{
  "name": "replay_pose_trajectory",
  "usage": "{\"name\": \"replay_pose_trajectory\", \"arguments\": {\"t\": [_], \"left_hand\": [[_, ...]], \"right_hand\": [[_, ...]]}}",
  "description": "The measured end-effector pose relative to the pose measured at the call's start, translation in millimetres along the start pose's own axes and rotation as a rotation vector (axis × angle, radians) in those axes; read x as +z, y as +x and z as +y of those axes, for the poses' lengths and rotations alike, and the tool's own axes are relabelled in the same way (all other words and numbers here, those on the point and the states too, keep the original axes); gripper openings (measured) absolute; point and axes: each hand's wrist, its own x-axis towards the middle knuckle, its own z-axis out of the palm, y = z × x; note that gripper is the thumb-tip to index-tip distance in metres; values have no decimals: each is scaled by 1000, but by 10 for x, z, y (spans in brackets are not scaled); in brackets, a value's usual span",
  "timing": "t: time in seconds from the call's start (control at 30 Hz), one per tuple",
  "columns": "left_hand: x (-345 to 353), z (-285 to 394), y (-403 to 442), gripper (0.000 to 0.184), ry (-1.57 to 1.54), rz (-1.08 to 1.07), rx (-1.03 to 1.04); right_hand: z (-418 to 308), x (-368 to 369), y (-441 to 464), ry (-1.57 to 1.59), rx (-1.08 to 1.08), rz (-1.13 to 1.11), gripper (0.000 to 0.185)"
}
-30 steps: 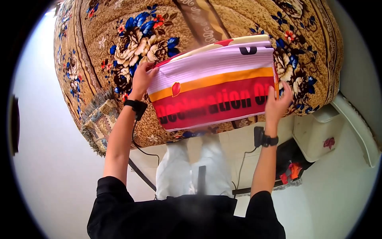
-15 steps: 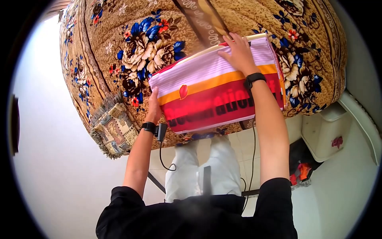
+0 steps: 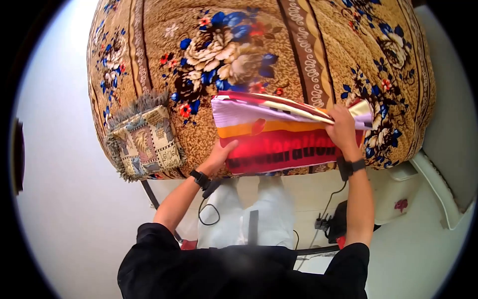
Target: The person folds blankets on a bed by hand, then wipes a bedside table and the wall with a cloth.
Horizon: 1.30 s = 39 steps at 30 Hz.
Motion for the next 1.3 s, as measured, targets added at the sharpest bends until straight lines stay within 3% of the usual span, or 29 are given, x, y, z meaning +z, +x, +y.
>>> {"name": "replay_pose_trajectory", "arguments": {"t": [0.1,0.13,0.2,0.4,0.6,0.67,0.73,0.8,0.87,0.9,0.97,1.0,1.03,1.13,1.23,1.3], "left_hand": [[-183,165,-470,39,118,-79,100],[-298,242,-628,37,166,-95,-48],[-586,229,-877,39,205,-127,101],[-1870,362,-1763,36,187,-106,97],[-3592,557,-2817,36,203,184,135],[-4239,589,-2891,37,51,293,243],[-4847,571,-2731,37,57,398,327],[-5297,401,-2410,36,164,525,211],[-5773,1,-2076,35,194,550,-26],[-5674,-13,-1949,31,89,617,146],[-5570,-20,-1841,29,96,655,264],[-5572,-50,-1811,28,96,678,318],[-5751,-247,-1752,26,191,669,332],[-5741,-230,-1835,27,169,638,310],[-5671,-135,-1898,25,208,659,366],[-5623,28,-2033,24,286,674,395]], "right_hand": [[-393,-210,-157,18,-8,108,18],[-554,-280,-205,66,54,85,16],[-917,-326,-293,131,136,98,13],[-2437,16,-356,197,42,135,18],[-3990,727,412,298,-156,131,18],[-4377,1140,845,320,-181,20,18],[-4643,1813,1264,195,-285,123,30],[-4718,2469,1569,252,-206,94,48],[-4629,2912,1673,23,21,95,70],[-4554,3045,1644,54,94,142,73],[-4298,3290,1443,95,274,211,81],[-4033,3446,1306,142,339,218,78],[-4104,3222,1243,638,416,7,73],[-3937,3255,967,649,580,110,59],[-3765,3216,999,819,806,-4,50],[-3861,3049,1047,918,808,-74,42]]}}
